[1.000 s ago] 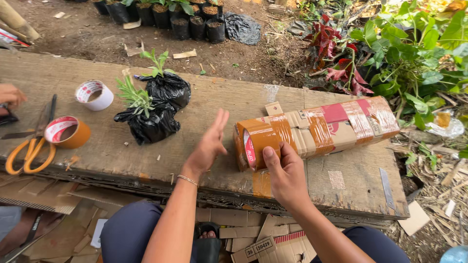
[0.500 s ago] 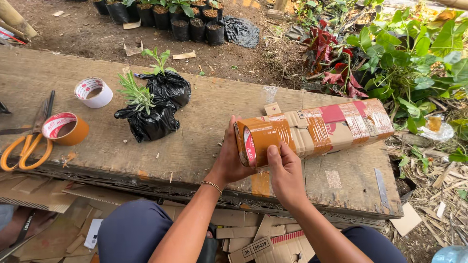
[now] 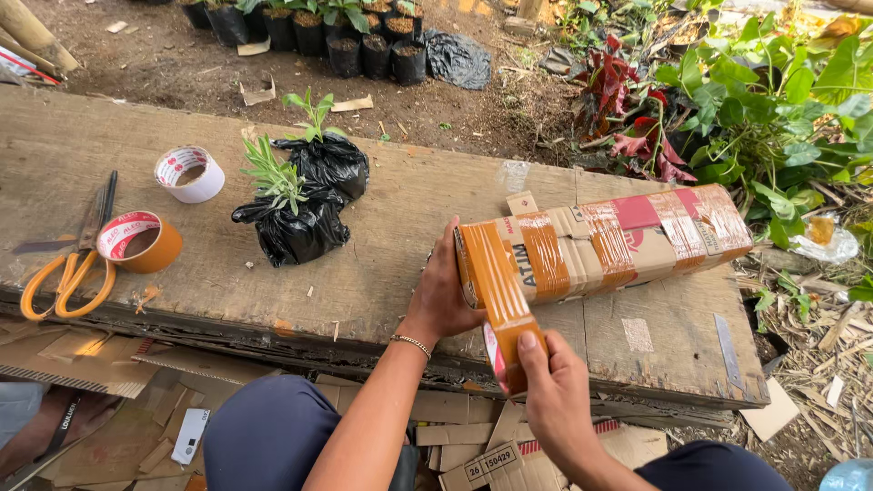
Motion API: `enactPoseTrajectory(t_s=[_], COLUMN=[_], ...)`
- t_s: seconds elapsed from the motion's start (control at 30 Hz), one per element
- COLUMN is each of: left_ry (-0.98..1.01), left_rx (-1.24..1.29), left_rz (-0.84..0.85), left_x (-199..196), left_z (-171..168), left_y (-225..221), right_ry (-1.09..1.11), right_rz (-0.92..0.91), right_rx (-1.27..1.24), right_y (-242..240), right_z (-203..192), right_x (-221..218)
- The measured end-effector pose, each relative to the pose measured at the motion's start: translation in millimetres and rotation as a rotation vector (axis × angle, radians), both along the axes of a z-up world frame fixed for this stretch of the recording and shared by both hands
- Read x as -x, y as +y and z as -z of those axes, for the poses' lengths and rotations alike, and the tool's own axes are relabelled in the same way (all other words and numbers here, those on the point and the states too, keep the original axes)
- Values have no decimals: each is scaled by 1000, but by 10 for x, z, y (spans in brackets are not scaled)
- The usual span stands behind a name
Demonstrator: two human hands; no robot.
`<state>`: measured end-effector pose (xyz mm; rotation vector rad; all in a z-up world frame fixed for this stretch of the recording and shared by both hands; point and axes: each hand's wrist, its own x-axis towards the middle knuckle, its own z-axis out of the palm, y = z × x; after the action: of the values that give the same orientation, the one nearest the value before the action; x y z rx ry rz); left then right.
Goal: The person tapes a cardboard box with brown packing tape, wraps multiple strips around the box, and uses a knife to cut the tape. The person then places a small cardboard tag on the box and presses it down.
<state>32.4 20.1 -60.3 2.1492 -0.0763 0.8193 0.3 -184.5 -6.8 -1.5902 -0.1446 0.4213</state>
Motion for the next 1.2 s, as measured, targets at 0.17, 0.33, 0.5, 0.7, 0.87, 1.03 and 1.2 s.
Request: enactPoseTrajectory(t_s=[0.17,0.33,0.5,0.7,0.87,1.03,1.2], left_ry=[39,50,62,92,232,278,391], left_rx=[-9,31,57,101,182,213,403], left_rz=[-18,-26,-36,-31,-87,-178,-141], left_x=[38,50,29,25,131,214,255], left_z=[-2,-35,-84,-184,-280,-426,-450], left_y=[-16,-24,-35,-54,-178,-313,-325], right_ry=[53,130,133,150,139,179,179], right_rz=[-15,-33,-41,-41,-29,-1,-52], right_rx=[106,52,33,36,1,-30,-40], right_y=[-89,-87,-83,-84,-124,-172,-170], right_z=[133,285,334,287,171,-53,-222], right_x=[66,64,21,12,72,94,103])
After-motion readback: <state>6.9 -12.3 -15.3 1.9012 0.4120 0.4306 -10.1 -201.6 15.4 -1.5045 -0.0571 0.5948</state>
